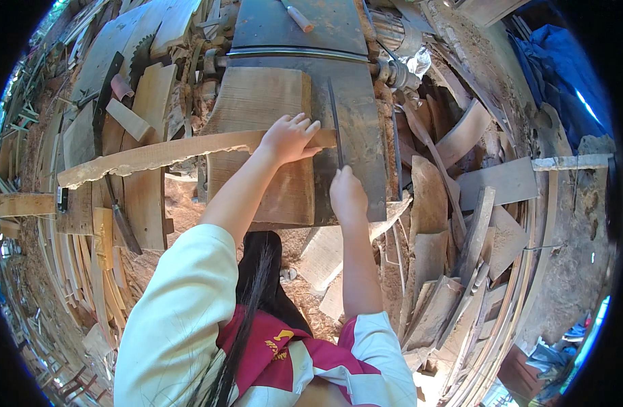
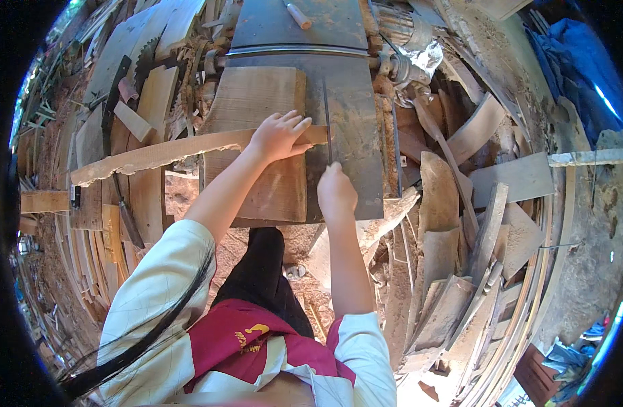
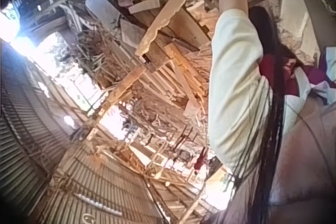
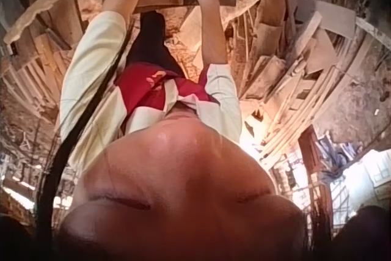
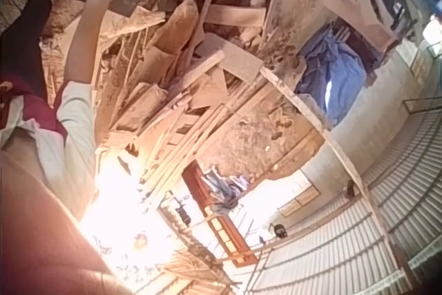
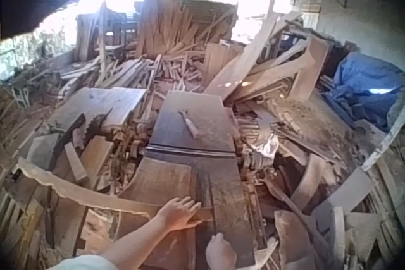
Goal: The person cuts a thin strip of wood on a workbench using a hand saw.
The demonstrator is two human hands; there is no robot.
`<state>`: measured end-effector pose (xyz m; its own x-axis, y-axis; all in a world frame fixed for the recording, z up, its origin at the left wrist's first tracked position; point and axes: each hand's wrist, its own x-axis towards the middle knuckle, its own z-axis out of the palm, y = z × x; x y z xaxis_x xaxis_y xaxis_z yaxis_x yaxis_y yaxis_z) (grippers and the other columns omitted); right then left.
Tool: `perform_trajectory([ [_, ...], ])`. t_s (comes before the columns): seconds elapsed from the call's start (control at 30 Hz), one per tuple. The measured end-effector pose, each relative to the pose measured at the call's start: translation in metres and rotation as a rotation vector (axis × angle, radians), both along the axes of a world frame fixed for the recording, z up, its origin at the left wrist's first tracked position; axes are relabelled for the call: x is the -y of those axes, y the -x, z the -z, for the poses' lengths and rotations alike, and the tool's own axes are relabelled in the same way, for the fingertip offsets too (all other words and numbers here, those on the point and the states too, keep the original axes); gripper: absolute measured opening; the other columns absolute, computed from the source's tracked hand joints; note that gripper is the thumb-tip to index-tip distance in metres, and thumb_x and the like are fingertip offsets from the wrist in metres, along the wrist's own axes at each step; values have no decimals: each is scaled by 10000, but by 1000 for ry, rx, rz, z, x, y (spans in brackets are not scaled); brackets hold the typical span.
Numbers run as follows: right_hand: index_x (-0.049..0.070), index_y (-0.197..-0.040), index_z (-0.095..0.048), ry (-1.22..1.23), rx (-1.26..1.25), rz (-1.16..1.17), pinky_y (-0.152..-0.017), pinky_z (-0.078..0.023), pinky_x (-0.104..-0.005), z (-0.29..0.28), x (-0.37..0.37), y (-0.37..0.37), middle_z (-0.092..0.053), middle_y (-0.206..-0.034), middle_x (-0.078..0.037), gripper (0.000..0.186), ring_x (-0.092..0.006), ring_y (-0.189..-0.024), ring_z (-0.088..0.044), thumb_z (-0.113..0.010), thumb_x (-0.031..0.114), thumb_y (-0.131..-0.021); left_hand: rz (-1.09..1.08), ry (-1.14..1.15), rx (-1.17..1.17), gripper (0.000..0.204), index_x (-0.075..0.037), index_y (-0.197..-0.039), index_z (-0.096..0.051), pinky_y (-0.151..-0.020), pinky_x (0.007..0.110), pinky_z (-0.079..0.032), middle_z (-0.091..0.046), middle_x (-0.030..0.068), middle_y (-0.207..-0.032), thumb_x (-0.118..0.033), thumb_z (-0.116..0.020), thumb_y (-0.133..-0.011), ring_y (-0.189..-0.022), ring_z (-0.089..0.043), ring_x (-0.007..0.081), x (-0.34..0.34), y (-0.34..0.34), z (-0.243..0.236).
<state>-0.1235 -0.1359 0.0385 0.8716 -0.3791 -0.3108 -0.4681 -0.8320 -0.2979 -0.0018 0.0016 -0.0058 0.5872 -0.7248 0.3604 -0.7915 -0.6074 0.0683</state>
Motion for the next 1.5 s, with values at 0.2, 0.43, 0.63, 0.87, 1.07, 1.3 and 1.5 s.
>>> perform_trajectory([
  [0.2, 30, -916, -467, -29, 72, 20, -663, -468, -477, 10, -1, -19, -614, -818, -217, 240, -375, -775, -603, -351, 240, -895, -32, -34, -28, 491, -60, -1087, -544, -834, 330, -424, -589, 86, -1050, -436, -562, -771, -1041, -526, 230, 2, 2, -5],
  [0.43, 38, -906, -439, -40, 86, 32, -629, -456, -490, 20, -2, 30, -605, -744, -216, 243, -394, -716, -592, -337, 259, -906, -35, -28, -28, 488, -73, -1100, -521, -827, 330, -418, -592, 78, -1007, -451, -523, -791, -1037, -520, 228, 4, 2, -7],
  [0.63, 35, -897, -428, -64, -44, 29, -603, -430, -501, 1, -4, 107, -592, -712, -220, 246, -412, -689, -575, -343, 265, -907, -51, -148, -111, 509, -76, -1131, -511, -857, 331, -415, -557, 67, -1122, -469, -501, -809, -1097, -488, 221, 2, 1, -12],
  [0.87, 26, -889, -446, -37, -73, 4, -630, -439, -494, -25, -4, 78, -595, -739, -223, 251, -402, -718, -579, -347, 256, -907, -49, -104, -100, 491, -65, -1106, -522, -829, 325, -425, -581, 64, -1039, -440, -536, -789, -1057, -511, 219, -6, 1, -7],
  [1.07, 23, -889, -457, -7, 59, 2, -661, -455, -484, 6, 1, -5, -606, -790, -218, 266, -406, -755, -583, -338, 260, -905, -21, -40, -53, 475, -63, -1068, -536, -807, 321, -434, -589, 62, -1005, -433, -557, -771, -1035, -521, 218, 3, 0, -4],
  [1.3, 24, -895, -461, -18, 136, 43, -652, -451, -496, 18, -5, -28, -601, -780, -225, 252, -396, -754, -585, -350, 251, -900, -17, -42, -28, 486, -59, -1070, -541, -812, 322, -431, -591, 69, -1013, -445, -548, -774, -1038, -523, 221, 0, -1, -3],
  [1.5, 44, -897, -450, 26, 121, 16, -606, -456, -491, 16, -4, 19, -602, -719, -205, 223, -389, -690, -591, -359, 247, -897, -17, -78, -32, 500, -56, -1098, -530, -832, 326, -421, -582, 78, -1049, -452, -525, -793, -1061, -513, 227, 4, 0, -6],
])
